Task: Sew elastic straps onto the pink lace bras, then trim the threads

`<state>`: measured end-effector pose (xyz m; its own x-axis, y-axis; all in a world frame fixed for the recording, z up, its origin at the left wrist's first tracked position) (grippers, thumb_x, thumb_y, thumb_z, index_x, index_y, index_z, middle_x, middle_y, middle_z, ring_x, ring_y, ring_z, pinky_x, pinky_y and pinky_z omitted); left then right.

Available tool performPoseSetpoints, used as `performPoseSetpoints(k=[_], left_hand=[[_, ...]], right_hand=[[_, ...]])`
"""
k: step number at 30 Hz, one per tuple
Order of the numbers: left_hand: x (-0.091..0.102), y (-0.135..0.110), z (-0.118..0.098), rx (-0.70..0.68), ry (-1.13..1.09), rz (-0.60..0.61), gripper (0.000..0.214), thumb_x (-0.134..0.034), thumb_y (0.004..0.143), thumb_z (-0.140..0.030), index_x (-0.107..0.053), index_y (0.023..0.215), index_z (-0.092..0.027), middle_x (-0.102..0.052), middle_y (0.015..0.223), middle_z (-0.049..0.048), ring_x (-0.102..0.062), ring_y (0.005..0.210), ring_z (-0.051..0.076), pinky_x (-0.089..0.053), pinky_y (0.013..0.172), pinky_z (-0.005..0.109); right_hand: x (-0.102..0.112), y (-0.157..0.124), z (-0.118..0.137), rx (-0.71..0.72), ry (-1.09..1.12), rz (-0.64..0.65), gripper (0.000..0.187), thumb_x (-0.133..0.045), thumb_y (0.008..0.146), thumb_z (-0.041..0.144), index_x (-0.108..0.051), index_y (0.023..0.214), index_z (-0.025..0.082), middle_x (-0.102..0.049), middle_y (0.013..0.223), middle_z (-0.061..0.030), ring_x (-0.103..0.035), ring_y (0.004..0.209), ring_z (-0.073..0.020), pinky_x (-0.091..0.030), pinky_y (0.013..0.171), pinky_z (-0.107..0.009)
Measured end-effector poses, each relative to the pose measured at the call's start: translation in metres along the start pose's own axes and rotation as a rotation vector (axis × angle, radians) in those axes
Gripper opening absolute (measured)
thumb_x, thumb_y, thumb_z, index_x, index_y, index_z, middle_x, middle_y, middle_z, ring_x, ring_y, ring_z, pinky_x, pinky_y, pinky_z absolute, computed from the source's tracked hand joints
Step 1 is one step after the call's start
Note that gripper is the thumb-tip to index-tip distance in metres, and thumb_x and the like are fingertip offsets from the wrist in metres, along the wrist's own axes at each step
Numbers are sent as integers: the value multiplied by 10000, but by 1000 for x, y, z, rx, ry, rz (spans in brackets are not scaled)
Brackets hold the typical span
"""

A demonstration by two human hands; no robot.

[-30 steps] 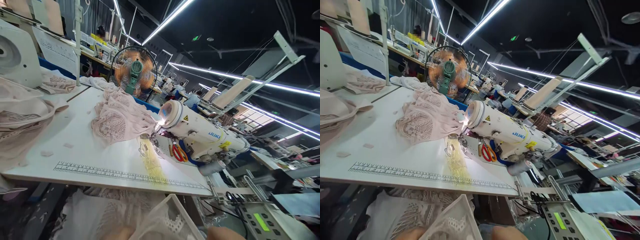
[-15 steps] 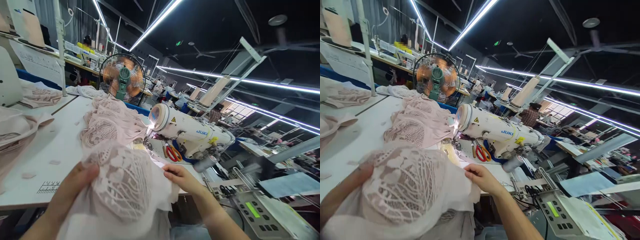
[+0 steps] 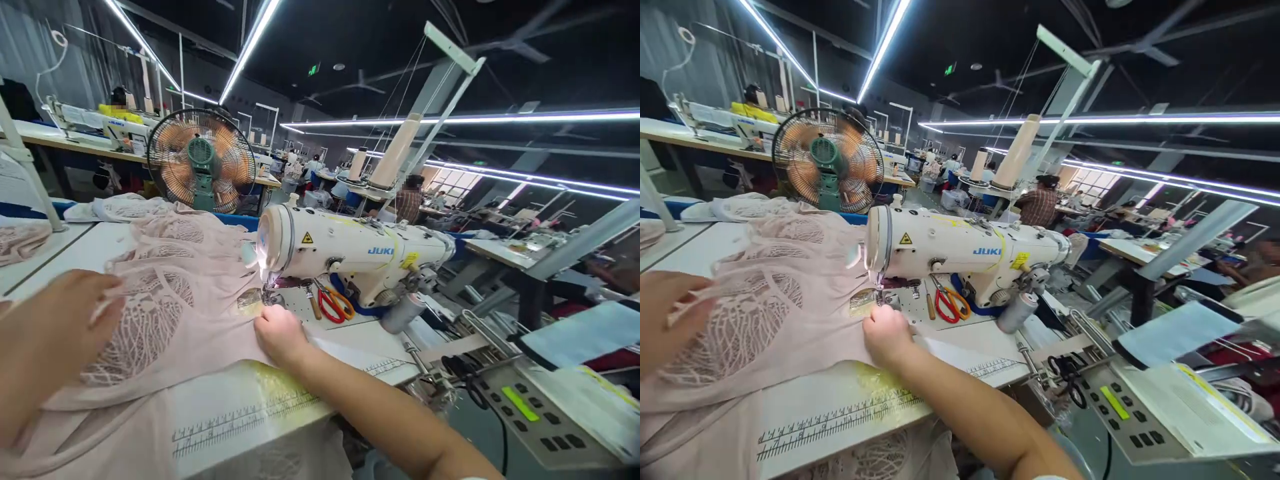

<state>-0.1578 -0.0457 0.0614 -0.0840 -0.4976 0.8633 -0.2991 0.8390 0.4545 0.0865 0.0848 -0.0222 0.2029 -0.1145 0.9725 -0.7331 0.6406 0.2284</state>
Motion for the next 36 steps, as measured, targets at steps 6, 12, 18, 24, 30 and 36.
performPoseSetpoints(k=[6, 12, 18, 24, 30, 36], left_hand=[[-91, -18, -189, -330, -370, 284, 403, -243, 899, -294, -599, 1060, -193, -670, 1096, 98, -634, 1007, 227, -526, 881, 364], [-139, -21, -188, -515, -229, 353, 413, -346, 918, -315, -600, 1203, -157, -590, 1320, 120, -548, 1213, 249, -459, 1023, 412], [-138, -21, -191, -557, -121, 364, 441, -385, 919, -324, -575, 1256, -114, -567, 1340, 143, -523, 1238, 286, -434, 1044, 464], [-131, -7, -204, -528, -55, 381, 390, -393, 919, -307, -602, 1190, -120, -627, 1230, 146, -566, 1109, 295, -479, 939, 447], [-134, 4, -211, -470, 98, 447, 338, -392, 929, -319, -627, 1086, -134, -631, 1035, 130, -567, 964, 291, -463, 823, 418], [-139, 8, -212, -423, 153, 453, 389, -382, 934, -328, -589, 1180, -109, -606, 1101, 149, -547, 1031, 320, -463, 792, 451]], right_hand=[[1, -6, 8, 23, -35, 12, 143, -497, 880, 165, -632, 927, 157, -615, 918, -112, -561, 853, -243, -477, 691, -333], [19, -58, 5, 290, 150, 4, 176, -452, 904, 155, -589, 1013, 141, -616, 1048, -109, -556, 987, -219, -485, 878, -337], [30, -104, -12, 362, 326, -145, 291, -394, 914, 136, -530, 1171, 127, -593, 1191, -159, -531, 1124, -245, -478, 953, -399], [29, -106, -11, 349, 307, -106, 319, -420, 902, 141, -544, 1189, 77, -579, 1246, -170, -522, 1171, -262, -448, 1018, -410], [28, -104, -9, 353, 281, -77, 333, -423, 906, 168, -557, 1187, 53, -565, 1278, -191, -516, 1198, -275, -444, 1031, -412], [22, -100, -10, 312, 271, -2, 368, -438, 899, 180, -529, 1233, 55, -513, 1349, -192, -461, 1266, -282, -408, 1065, -433]])
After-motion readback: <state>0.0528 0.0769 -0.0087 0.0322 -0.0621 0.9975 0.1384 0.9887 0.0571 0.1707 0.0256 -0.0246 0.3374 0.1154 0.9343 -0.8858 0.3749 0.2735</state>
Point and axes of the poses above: each hand's wrist, its own y-axis towards the middle knuckle, its own x-axis out of the back of the hand, z = x × y, the point moved 9 cm from there along y, towards the middle knuckle
